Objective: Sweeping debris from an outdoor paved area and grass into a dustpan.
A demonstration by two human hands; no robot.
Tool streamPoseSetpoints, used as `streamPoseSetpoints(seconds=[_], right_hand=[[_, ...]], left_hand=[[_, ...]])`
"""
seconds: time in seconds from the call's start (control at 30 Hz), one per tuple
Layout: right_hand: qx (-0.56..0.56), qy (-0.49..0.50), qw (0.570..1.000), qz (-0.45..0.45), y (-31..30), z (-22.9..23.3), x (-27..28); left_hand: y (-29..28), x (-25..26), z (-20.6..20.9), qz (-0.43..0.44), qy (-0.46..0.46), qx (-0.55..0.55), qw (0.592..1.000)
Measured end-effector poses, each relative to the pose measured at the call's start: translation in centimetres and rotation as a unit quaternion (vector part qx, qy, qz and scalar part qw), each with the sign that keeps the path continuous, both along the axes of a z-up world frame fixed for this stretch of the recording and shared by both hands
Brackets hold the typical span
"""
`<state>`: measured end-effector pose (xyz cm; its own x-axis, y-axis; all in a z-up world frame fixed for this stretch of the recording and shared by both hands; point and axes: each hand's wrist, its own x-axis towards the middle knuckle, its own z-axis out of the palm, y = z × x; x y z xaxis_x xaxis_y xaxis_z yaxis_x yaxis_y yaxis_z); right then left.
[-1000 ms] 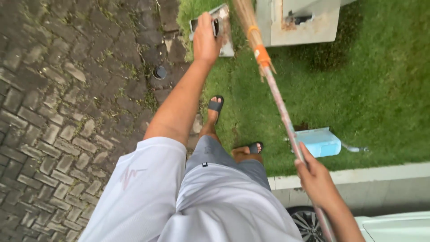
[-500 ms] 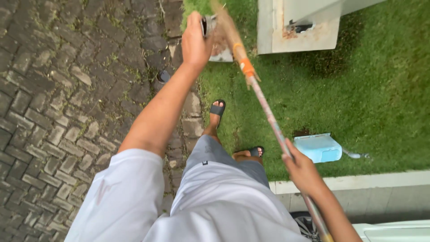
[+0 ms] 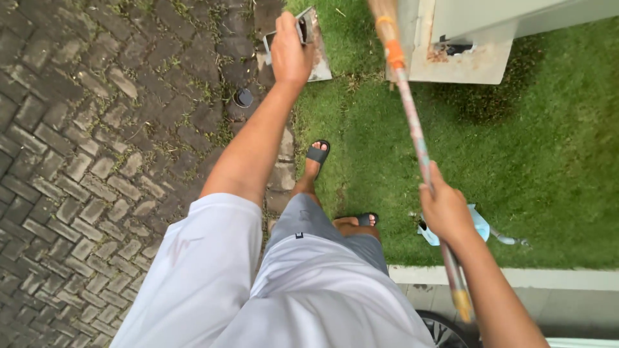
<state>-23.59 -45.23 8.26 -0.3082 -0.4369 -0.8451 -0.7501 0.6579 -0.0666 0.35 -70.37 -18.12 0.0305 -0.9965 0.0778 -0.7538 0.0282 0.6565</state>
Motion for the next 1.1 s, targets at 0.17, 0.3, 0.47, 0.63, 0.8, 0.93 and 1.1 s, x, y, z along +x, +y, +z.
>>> streamPoseSetpoints(seconds=[0.17, 0.3, 0.47, 0.63, 0.8, 0.93, 1.1], right_hand=[[0.033, -0.076, 0.997, 0.009, -1.2, -3.0, 2.1], [0.034, -0.091, 0.995, -0.001, 2.1, 1.4, 1.6], [0.066, -0.068, 0.995, -0.025, 6.1, 5.8, 0.4], [0.054, -0.006, 0.998, 0.041, 4.7, -0.5, 1.5], [-0.028, -0.096, 0.994, 0.053, 5.9, -9.8, 2.0], [-0.065, -0.191, 0.97, -0.139, 9.8, -2.6, 0.6], [-0.001, -0.235, 0.908, -0.346, 19.3, 6.3, 0.5]], left_hand=[[-0.8, 0.3, 0.4, 0.017, 0.005, 0.056, 0.998], [0.0, 2.2, 2.0, 0.019, 0.016, 0.037, 0.999], [0.8, 3.5, 1.2, 0.013, 0.018, -0.001, 1.0], [1.2, 3.7, 0.9, 0.014, 0.015, 0.005, 1.0], [0.5, 5.7, 0.3, -0.064, -0.004, -0.084, 0.994], [1.1, 6.1, 1.4, -0.048, 0.035, -0.059, 0.997], [2.3, 8.0, 4.7, -0.12, 0.046, -0.061, 0.99]])
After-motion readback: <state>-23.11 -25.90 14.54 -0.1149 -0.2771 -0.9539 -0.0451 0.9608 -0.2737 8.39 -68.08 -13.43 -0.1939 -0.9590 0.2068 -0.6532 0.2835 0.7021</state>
